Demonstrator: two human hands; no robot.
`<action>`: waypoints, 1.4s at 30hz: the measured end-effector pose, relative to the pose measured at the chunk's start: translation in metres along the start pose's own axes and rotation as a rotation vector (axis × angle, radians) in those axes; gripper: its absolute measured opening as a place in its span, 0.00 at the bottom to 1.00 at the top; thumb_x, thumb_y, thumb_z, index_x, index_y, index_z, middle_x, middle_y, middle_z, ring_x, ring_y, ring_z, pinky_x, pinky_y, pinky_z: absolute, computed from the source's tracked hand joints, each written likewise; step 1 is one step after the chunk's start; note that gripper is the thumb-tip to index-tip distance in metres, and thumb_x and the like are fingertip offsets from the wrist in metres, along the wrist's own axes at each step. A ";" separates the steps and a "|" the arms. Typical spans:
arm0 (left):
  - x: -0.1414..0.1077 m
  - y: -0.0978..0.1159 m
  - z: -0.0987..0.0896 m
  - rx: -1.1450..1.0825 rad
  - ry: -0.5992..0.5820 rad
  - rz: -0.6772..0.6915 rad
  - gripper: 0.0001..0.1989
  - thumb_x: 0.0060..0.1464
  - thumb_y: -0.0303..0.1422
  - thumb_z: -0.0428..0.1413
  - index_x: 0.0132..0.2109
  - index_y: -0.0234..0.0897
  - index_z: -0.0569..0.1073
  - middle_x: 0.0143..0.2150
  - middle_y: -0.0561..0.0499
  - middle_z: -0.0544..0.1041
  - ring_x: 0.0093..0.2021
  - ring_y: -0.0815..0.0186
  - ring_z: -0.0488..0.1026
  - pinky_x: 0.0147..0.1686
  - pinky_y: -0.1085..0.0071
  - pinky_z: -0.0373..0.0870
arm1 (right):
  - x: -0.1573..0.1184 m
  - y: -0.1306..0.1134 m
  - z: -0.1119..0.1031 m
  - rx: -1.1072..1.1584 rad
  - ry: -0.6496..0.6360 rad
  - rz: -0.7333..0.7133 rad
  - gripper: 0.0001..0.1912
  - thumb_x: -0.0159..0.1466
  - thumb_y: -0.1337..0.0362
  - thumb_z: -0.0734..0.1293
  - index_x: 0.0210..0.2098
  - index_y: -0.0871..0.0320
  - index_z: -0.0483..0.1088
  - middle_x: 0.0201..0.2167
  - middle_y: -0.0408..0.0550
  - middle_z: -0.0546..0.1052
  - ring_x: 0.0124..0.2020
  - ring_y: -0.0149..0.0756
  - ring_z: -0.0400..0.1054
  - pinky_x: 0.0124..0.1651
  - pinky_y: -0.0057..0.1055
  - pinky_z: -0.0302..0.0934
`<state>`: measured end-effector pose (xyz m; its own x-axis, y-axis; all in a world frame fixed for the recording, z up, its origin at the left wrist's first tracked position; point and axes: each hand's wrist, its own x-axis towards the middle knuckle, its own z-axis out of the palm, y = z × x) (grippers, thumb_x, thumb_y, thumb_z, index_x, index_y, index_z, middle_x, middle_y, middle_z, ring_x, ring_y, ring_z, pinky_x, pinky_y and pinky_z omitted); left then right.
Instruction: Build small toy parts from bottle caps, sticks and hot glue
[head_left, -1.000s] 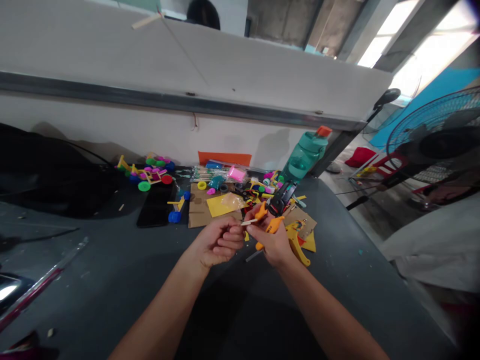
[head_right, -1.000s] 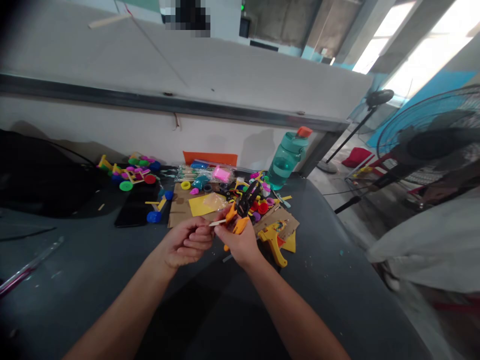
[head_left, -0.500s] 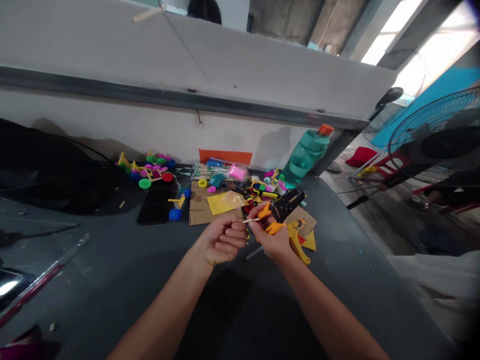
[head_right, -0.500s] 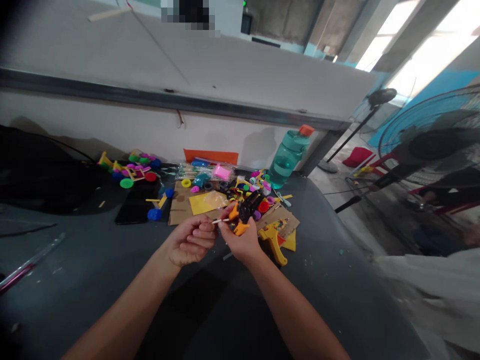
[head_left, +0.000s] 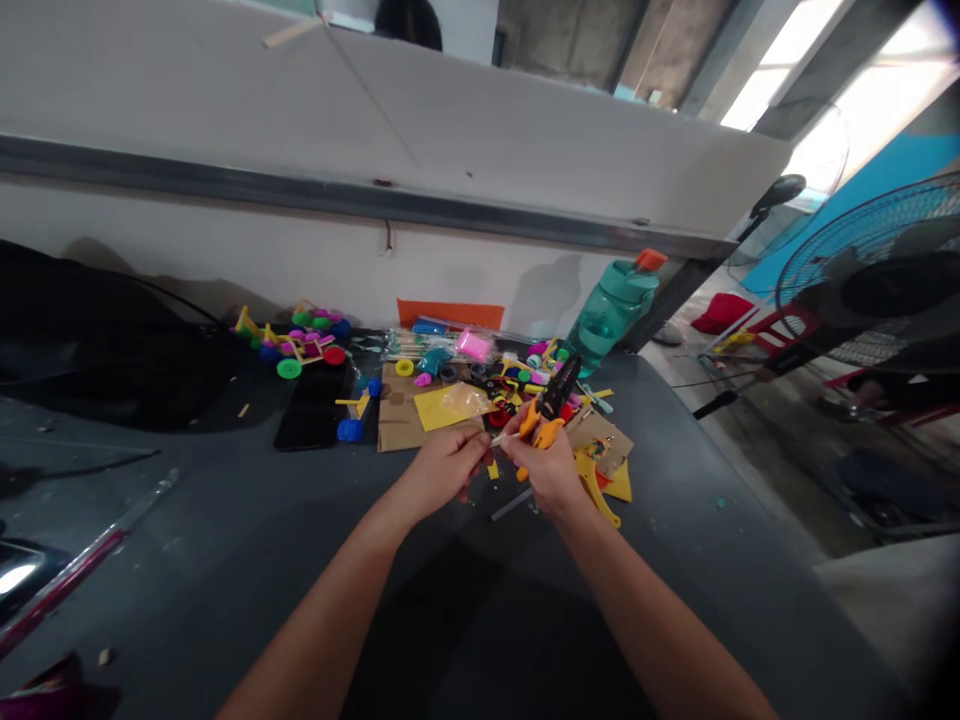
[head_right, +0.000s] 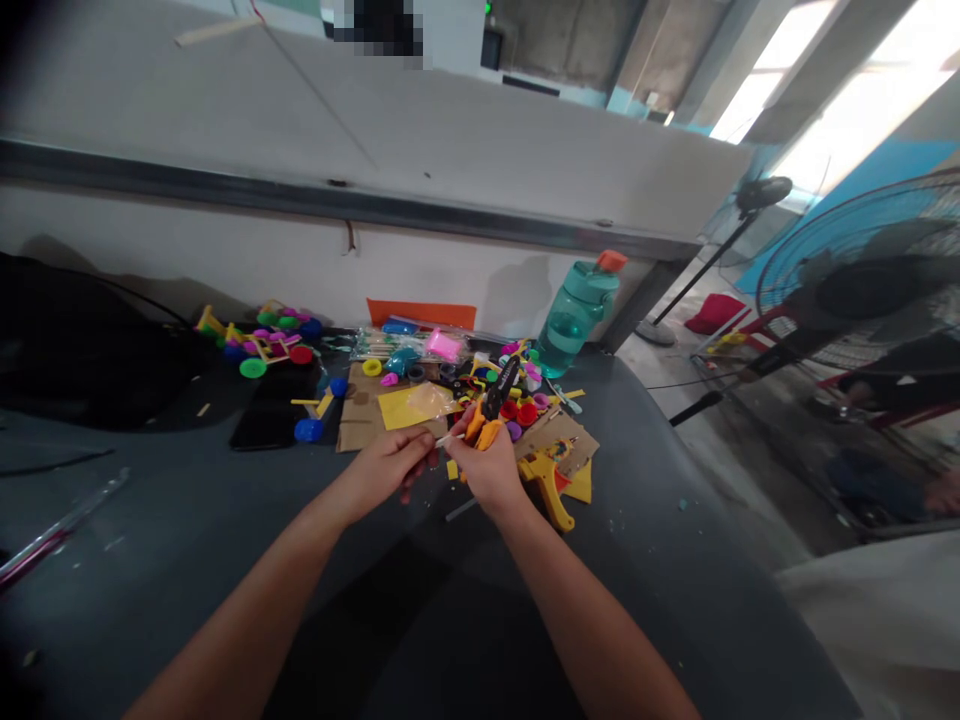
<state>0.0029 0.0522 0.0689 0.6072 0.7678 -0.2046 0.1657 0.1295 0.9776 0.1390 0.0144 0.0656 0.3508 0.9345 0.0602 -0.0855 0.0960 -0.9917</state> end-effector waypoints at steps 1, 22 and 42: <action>-0.001 0.000 -0.001 0.077 -0.001 0.056 0.16 0.54 0.42 0.47 0.27 0.35 0.67 0.18 0.58 0.60 0.15 0.74 0.59 0.13 0.79 0.57 | 0.000 0.001 0.000 0.037 0.008 0.027 0.14 0.45 0.68 0.68 0.29 0.57 0.60 0.22 0.36 0.65 0.23 0.27 0.61 0.27 0.26 0.58; -0.017 0.014 -0.050 0.156 0.131 0.260 0.14 0.56 0.37 0.48 0.24 0.36 0.63 0.18 0.58 0.59 0.16 0.76 0.58 0.17 0.78 0.53 | -0.020 -0.012 0.006 0.057 -0.345 0.307 0.14 0.49 0.60 0.67 0.33 0.58 0.63 0.22 0.40 0.67 0.22 0.30 0.63 0.26 0.28 0.58; -0.021 0.018 -0.063 0.118 0.223 0.238 0.13 0.53 0.35 0.49 0.22 0.36 0.61 0.16 0.59 0.56 0.16 0.76 0.55 0.15 0.78 0.52 | -0.031 -0.008 0.013 -0.193 -0.617 0.344 0.10 0.55 0.57 0.65 0.29 0.57 0.61 0.19 0.37 0.62 0.17 0.23 0.56 0.18 0.21 0.54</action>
<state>-0.0558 0.0774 0.0935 0.4569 0.8877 0.0570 0.1360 -0.1331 0.9817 0.1168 -0.0114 0.0735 -0.2605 0.9292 -0.2621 0.0896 -0.2470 -0.9649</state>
